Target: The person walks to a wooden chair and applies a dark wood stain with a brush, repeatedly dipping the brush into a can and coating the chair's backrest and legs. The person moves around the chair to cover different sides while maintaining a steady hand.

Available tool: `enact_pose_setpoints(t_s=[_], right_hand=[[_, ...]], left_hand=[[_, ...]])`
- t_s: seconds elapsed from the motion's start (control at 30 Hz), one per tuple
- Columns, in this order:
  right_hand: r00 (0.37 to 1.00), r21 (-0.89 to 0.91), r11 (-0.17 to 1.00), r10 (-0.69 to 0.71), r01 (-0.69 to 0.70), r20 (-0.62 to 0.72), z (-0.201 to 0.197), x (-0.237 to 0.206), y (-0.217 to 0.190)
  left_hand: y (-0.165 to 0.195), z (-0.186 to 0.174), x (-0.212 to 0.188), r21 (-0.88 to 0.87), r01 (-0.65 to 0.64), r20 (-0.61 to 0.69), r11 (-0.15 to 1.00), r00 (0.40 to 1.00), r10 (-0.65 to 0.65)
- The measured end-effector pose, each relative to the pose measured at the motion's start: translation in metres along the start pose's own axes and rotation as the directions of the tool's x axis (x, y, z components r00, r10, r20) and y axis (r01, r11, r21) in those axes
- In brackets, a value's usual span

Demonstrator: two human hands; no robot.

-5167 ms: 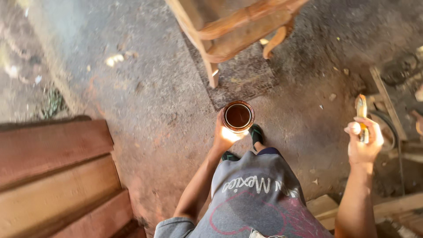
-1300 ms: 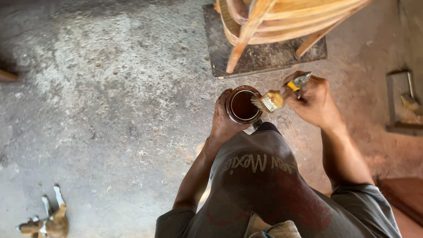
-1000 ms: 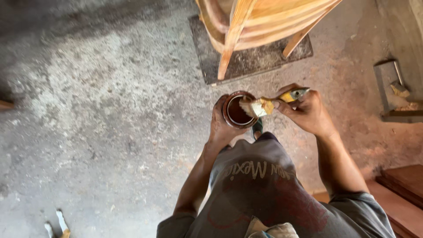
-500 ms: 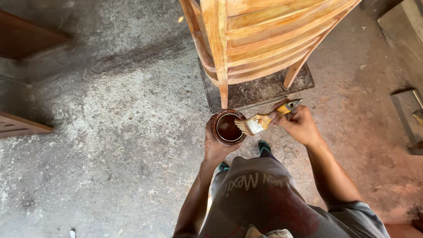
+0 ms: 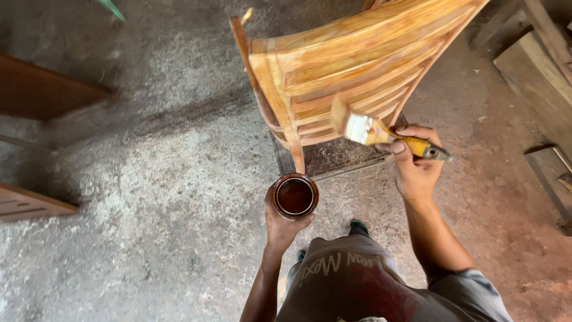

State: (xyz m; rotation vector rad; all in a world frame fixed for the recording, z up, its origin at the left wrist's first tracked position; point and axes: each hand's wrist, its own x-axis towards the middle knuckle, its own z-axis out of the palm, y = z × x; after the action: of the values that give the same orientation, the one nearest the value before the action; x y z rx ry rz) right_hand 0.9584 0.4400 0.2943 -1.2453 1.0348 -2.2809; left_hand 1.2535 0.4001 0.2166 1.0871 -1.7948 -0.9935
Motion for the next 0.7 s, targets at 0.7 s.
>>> enact_pose_setpoints(t_s=[0.7], right_hand=[[0.856, -0.430, 0.763, -0.516, 0.483, 0.045, 0.031, 0.070, -0.023]], left_hand=[[0.033, 0.011, -0.005, 0.172, 0.155, -0.019, 0.973, 0.988, -0.154]])
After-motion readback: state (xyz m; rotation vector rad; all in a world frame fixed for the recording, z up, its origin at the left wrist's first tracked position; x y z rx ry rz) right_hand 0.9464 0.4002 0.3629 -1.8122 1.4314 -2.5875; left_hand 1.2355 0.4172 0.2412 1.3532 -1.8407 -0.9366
